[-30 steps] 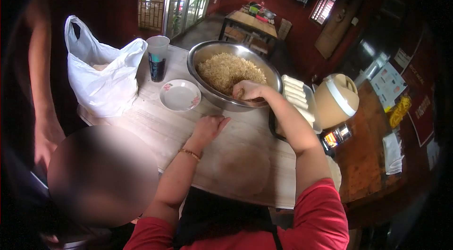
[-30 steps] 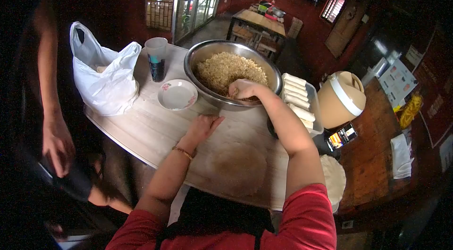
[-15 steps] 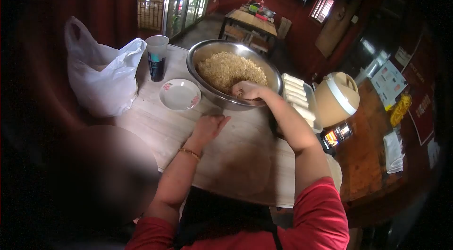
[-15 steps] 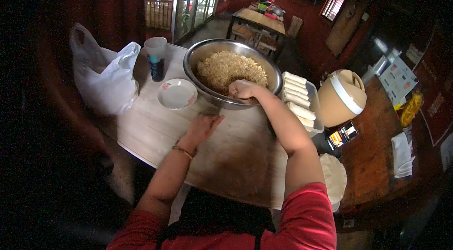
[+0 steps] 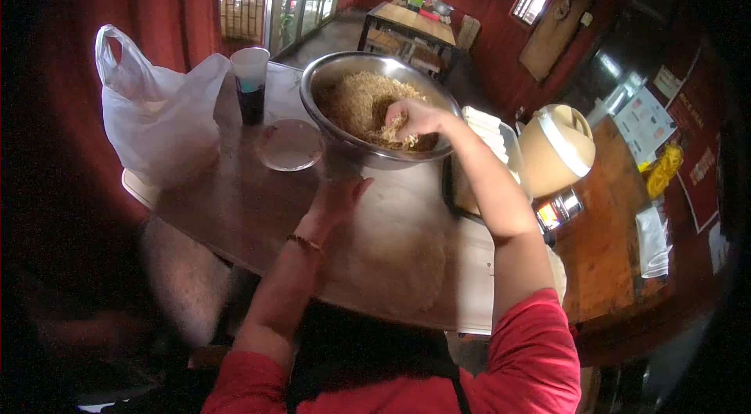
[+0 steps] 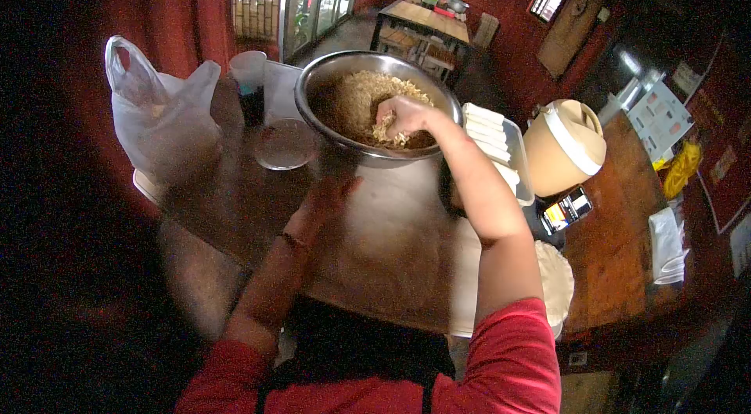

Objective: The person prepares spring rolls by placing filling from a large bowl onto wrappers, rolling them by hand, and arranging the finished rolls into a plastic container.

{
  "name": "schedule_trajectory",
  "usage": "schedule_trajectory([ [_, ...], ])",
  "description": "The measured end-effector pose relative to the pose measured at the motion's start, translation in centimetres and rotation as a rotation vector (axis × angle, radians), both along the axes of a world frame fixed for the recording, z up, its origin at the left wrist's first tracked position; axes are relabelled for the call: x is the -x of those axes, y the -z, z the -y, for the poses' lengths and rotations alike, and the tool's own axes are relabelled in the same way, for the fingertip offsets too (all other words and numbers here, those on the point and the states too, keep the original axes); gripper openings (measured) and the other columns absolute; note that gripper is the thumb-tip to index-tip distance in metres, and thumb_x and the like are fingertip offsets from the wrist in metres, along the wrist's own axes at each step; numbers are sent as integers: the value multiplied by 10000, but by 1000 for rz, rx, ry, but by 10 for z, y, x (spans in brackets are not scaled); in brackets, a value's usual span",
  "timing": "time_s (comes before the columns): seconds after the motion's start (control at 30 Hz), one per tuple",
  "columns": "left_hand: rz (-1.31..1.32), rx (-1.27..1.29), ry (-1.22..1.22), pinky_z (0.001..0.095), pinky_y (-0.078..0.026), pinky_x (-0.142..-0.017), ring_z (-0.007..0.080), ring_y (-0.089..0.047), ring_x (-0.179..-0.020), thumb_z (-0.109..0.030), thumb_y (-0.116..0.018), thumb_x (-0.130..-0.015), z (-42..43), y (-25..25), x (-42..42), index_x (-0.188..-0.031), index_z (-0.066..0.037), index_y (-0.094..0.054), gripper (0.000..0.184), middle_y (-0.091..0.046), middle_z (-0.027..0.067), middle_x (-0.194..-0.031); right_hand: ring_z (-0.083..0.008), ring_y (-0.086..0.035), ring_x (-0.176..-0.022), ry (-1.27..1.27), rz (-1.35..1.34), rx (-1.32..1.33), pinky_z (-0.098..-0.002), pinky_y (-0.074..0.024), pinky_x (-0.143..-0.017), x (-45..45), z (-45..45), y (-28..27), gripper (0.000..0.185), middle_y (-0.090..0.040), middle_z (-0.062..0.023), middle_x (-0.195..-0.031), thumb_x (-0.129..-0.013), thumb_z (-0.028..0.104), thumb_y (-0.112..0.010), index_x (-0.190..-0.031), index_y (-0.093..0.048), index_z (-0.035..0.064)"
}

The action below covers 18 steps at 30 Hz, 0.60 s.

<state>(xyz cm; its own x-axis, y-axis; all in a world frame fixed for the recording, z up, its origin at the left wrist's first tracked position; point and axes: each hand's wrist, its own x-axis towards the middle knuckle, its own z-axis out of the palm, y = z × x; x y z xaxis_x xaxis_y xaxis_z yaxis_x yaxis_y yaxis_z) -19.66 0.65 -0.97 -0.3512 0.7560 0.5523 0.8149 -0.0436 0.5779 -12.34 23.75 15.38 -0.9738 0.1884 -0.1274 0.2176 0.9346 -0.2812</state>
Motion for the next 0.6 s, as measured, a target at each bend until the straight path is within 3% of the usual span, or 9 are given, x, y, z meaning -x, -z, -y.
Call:
schedule_trajectory([
  [0.13, 61, -59, -8, 502, -484, -749, 435, -607, -881, -364, -489, -959, 17, -21, -9, -864, -55, -677, 374, -647, 231, -914, -188, -596, -966, -93, -115, -39, -317, -501, -811, -16, 9, -31, 404, -639, -82, -1049, -667, 124, -792, -1043, -658, 68],
  [0.17, 69, -45, 2, 502, -484, -749, 435, -607, -881, -364, -489, -959, 13, -16, -6, -864, -55, -677, 374, -647, 231, -914, -187, -595, -967, -80, -134, -89, -314, -505, -807, -26, 22, -47, 399, -634, -79, -1059, -676, 108, -787, -1050, -655, 63],
  [0.23, 113, 122, 61, 500, -478, -770, 443, -604, -888, -321, -512, -950, 2, 2, 7, -929, -61, -696, 319, -649, 235, -953, -182, -589, -979, -35, -174, 55, -305, -507, -798, -42, 43, -64, 374, -628, -73, -1073, -691, 76, -774, -1046, -655, 66],
  [0.27, 123, 142, 71, 500, -478, -770, 443, -604, -888, -321, -512, -950, -3, 11, 13, -929, -61, -696, 319, -649, 235, -953, -172, -583, -997, -85, -227, -50, -300, -510, -784, -52, 55, -70, 358, -620, -60, -1086, -698, 55, -768, -1039, -658, 76],
  [0.33, 81, -134, 117, 488, -477, -764, 429, -609, -882, -332, -528, -942, -12, 25, 20, -982, -67, -700, 319, -654, 227, -932, -206, -578, -991, -102, -210, -68, -331, -488, -825, -72, 80, -85, 350, -610, -65, -1040, -692, 67, -763, -1027, -665, 93],
  [0.37, 87, -117, 122, 488, -477, -764, 429, -609, -882, -332, -528, -942, -8, 19, 17, -982, -67, -700, 319, -654, 227, -932, -222, -578, -983, -147, -228, -140, -342, -478, -843, -83, 91, -84, 349, -606, -68, -1018, -686, 71, -761, -1022, -666, 94],
  [0.43, 122, 94, 59, 475, -476, -745, 417, -610, -858, -373, -533, -938, 9, -9, 11, -953, -54, -704, 362, -649, 226, -871, -254, -573, -973, -270, -280, -43, -355, -459, -868, -101, 102, -67, 346, -599, -85, -988, -677, 91, -757, -1010, -663, 92],
  [0.47, 123, 120, 21, 416, -488, -744, 370, -651, -799, -426, -481, -961, 14, -15, 6, -872, -5, -701, 483, -676, 199, -806, -265, -571, -980, -244, -248, 23, -363, -462, -869, -108, 108, -54, 346, -599, -95, -1000, -672, 88, -747, -1006, -658, 92],
  [0.6, 197, 145, 7, 385, -494, -739, 340, -658, -801, -402, -491, -964, 20, -20, 0, -939, 5, -689, 453, -684, 200, -877, -283, -566, -1016, -173, -103, 135, -375, -468, -879, -135, 144, 3, 366, -562, -120, -1055, -654, 54, -717, -1010, -636, 74],
])
